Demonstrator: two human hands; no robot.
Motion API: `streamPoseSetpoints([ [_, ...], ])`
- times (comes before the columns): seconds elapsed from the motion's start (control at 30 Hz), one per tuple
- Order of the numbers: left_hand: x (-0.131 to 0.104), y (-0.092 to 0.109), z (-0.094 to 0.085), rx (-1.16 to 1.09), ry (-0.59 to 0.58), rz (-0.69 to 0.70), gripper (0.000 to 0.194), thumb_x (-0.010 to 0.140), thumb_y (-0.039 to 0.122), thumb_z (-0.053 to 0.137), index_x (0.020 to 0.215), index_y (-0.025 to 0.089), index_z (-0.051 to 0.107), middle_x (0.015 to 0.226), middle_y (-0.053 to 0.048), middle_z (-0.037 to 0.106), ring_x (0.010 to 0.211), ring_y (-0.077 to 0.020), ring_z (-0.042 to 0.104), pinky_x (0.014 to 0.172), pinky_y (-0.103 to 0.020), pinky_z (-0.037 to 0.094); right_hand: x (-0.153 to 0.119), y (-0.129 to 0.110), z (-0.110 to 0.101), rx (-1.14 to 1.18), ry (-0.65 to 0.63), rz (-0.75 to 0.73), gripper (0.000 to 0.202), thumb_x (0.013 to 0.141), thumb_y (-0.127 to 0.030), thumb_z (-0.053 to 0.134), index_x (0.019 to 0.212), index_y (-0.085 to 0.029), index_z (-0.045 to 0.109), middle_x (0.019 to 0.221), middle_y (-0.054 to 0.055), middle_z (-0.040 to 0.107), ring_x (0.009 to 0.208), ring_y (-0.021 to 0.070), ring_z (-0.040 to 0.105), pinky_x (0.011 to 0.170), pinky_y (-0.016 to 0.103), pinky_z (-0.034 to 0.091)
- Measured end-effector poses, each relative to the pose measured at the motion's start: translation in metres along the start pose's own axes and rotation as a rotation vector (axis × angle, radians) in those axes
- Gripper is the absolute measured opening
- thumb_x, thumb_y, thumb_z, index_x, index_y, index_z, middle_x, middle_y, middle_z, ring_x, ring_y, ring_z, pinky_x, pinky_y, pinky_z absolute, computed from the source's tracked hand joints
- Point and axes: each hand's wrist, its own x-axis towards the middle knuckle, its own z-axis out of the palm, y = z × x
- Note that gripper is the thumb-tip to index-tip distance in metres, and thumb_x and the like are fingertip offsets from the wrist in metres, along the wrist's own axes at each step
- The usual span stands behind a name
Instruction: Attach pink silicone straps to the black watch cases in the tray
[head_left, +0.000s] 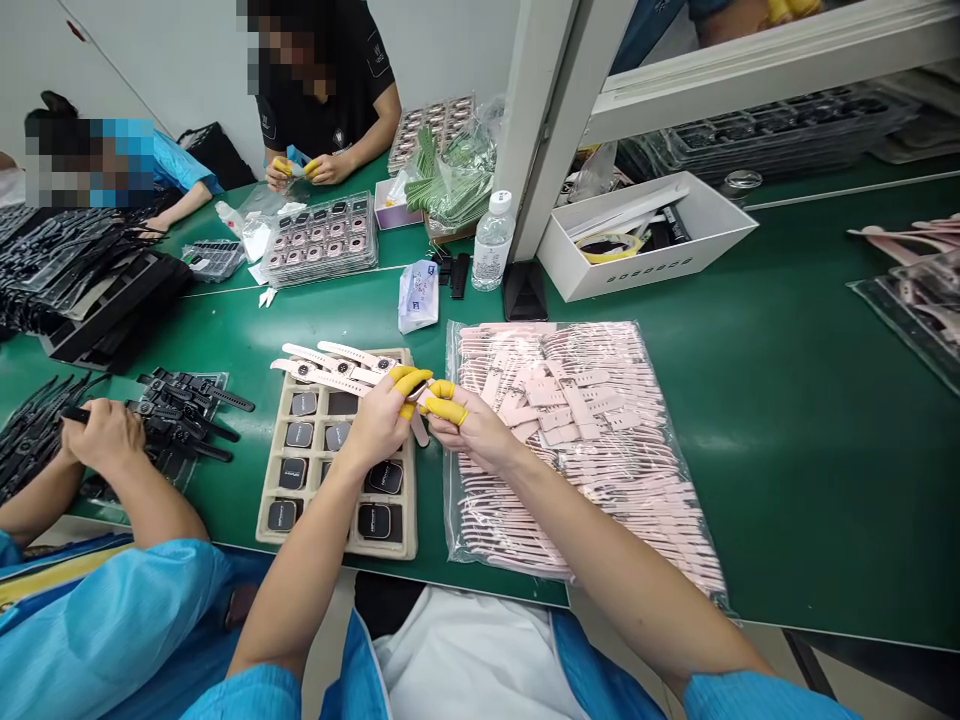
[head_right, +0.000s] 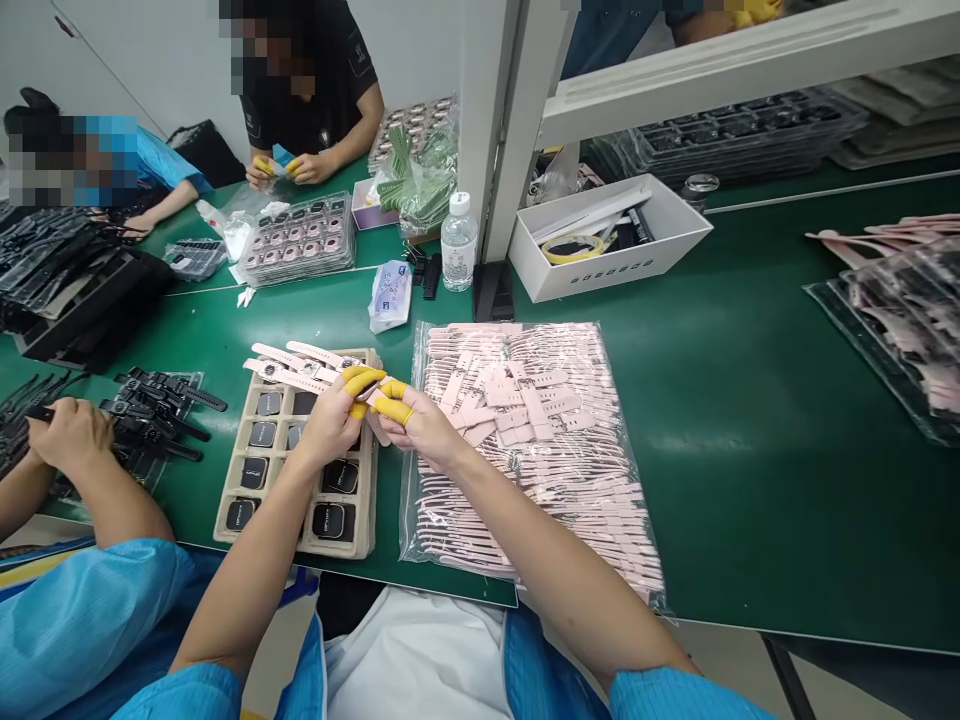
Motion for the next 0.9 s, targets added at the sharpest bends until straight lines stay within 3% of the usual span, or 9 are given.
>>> streamPoseSetpoints([
  [0.3, 0.0023, 0.0020, 0.0012, -0.070, -0.009, 0.031, 0.041, 0.102, 0.014, 0.042, 0.140, 0.018, 0.055, 0.131, -0.015, 0.062, 0.124, -0.0237, 0.061, 0.106, -0.042, 0.053, 0.0010, -0.0018, -0.0002, 0.096, 0.013, 0.021, 0.034, 0.085, -0.043, 0.076, 0.092, -0.023, 0.049, 0.054, -0.013, 0.036, 0.041, 0.0038, 0.017, 0.039, 0.016, 0.010],
  [0.5, 0.0063, 0.0042, -0.0032, -0.199, -0.017, 0.089, 0.037, 0.100, 0.013, 0.042, 0.132, 0.021, 0.058, 0.116, -0.010, 0.062, 0.108, -0.0212, 0.062, 0.097, -0.040, 0.055, 0.0010, -0.0031, -0.0001, 0.055, 0.002, 0.017, 0.032, 0.082, -0.040, 0.078, 0.090, -0.021, 0.053, 0.051, -0.012, 0.039, 0.041, 0.0038, 0.018, 0.039, 0.016, 0.011],
  [0.7, 0.0035, 0.0028, 0.0006, -0.099, -0.045, 0.060, 0.043, 0.101, 0.014, 0.039, 0.142, 0.019, 0.053, 0.127, -0.014, 0.057, 0.120, -0.0244, 0.059, 0.106, -0.044, 0.052, 0.0016, -0.0054, 0.0007, 0.098, 0.047, 0.011, 0.034, 0.080, -0.040, 0.079, 0.086, -0.022, 0.051, 0.050, -0.012, 0.038, 0.039, 0.0035, 0.019, 0.037, 0.016, 0.011],
  [0.9, 0.0009, 0.0072, -0.0048, -0.123, -0.129, 0.054, 0.049, 0.107, 0.026, 0.036, 0.155, 0.021, 0.043, 0.139, -0.016, 0.053, 0.131, -0.0266, 0.055, 0.114, -0.046, 0.048, 0.0032, -0.0084, -0.0026, 0.078, 0.112, 0.009, 0.039, 0.077, -0.043, 0.080, 0.080, -0.023, 0.047, 0.048, -0.013, 0.034, 0.037, 0.0032, 0.018, 0.037, 0.016, 0.010],
])
